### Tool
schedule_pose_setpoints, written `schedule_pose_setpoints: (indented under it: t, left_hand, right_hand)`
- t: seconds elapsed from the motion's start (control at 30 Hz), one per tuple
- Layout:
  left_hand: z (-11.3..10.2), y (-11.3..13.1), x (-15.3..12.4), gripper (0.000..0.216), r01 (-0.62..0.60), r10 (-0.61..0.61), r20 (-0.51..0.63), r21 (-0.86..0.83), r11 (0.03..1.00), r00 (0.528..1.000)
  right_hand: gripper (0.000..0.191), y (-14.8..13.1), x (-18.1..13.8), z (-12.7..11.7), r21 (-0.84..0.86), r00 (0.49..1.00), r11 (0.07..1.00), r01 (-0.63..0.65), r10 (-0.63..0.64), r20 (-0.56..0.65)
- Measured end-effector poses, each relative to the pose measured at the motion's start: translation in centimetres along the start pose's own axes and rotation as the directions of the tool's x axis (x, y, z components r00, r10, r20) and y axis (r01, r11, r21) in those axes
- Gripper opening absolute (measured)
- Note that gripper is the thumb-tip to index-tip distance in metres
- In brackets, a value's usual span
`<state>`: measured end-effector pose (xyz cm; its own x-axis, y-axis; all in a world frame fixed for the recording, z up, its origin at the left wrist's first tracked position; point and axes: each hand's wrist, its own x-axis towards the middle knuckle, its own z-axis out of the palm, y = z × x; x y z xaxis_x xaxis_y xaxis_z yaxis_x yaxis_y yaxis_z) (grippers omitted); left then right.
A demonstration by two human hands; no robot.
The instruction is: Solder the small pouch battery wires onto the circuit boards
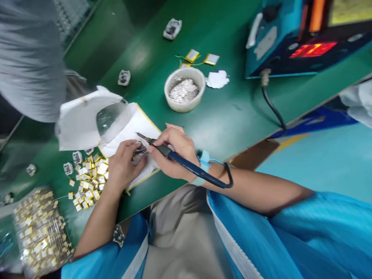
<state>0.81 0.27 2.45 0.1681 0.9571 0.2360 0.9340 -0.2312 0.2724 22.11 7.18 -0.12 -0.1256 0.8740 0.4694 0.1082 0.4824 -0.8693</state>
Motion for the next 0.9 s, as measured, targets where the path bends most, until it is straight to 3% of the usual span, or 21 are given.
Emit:
schedule_pose_setpoints:
  t: [0.1,0.2,0.3,0.43,0.5,0.53,0.6,0.7,0.8,0.9]
  left_hand:
    - [-1.3,0.4,-0.8,0.036,-0.062,0.063,-0.048,0.019,0.998,0.997]
    - [-4.6,-1.4,-3.0,0.043,-0.045,0.043,-0.087,-0.028,0.999,0.995]
    - [-8.2,-6.3,-5.9,0.042,0.097,-0.099,-0.171,-0.021,0.995,0.98]
    - [-11.3,-15.4,-8.1,0.033,0.444,-0.393,-0.31,0.111,0.889,0.866]
    - [-12.1,-18.7,-8.4,0.037,0.547,-0.476,-0.335,0.158,0.822,0.813]
    - [-12.3,-19.7,-8.3,0.038,0.554,-0.484,-0.328,0.17,0.815,0.812]
    - [-12.2,-20.3,-7.8,0.036,0.48,-0.439,-0.239,0.152,0.864,0.866]
    - [-11.3,-19.1,-6.5,0.029,0.316,-0.317,0.027,0.037,0.948,0.948]
    - [-9.9,-17.8,-5.4,0.03,0.283,-0.277,0.177,-0.007,0.959,0.944]
    - [-8.7,-17.6,-4.8,0.027,0.311,-0.306,0.161,-0.001,0.951,0.938]
  right_hand:
    - [0.021,0.1,-0.3,0.0,0.005,1.0,1.0,-0.016,0.016,-0.008]
    - [0.021,0.5,-0.6,0.2,0.007,1.0,1.0,-0.013,0.013,-0.018]
    - [0.02,0.7,-0.9,0.6,0.002,1.0,1.0,0.004,-0.004,-0.01]
    - [0.018,0.9,-0.9,1.0,-0.022,0.999,0.999,0.041,-0.041,-0.001]
    - [0.017,1.1,-1.0,1.1,-0.038,0.999,0.998,0.05,-0.05,0.005]
    - [0.018,1.2,-1.0,1.1,-0.048,0.999,0.998,0.051,-0.051,0.008]
    - [0.019,1.4,-1.0,1.2,-0.067,0.998,0.996,0.056,-0.055,0.013]
    - [0.02,1.8,-1.1,1.2,-0.097,0.999,0.994,0.048,-0.048,0.004]
    - [0.02,2.1,-1.2,1.2,-0.118,1.0,0.993,0.027,-0.028,-0.011]
    - [0.021,2.3,-1.2,1.3,-0.125,0.999,0.992,0.024,-0.029,-0.035]
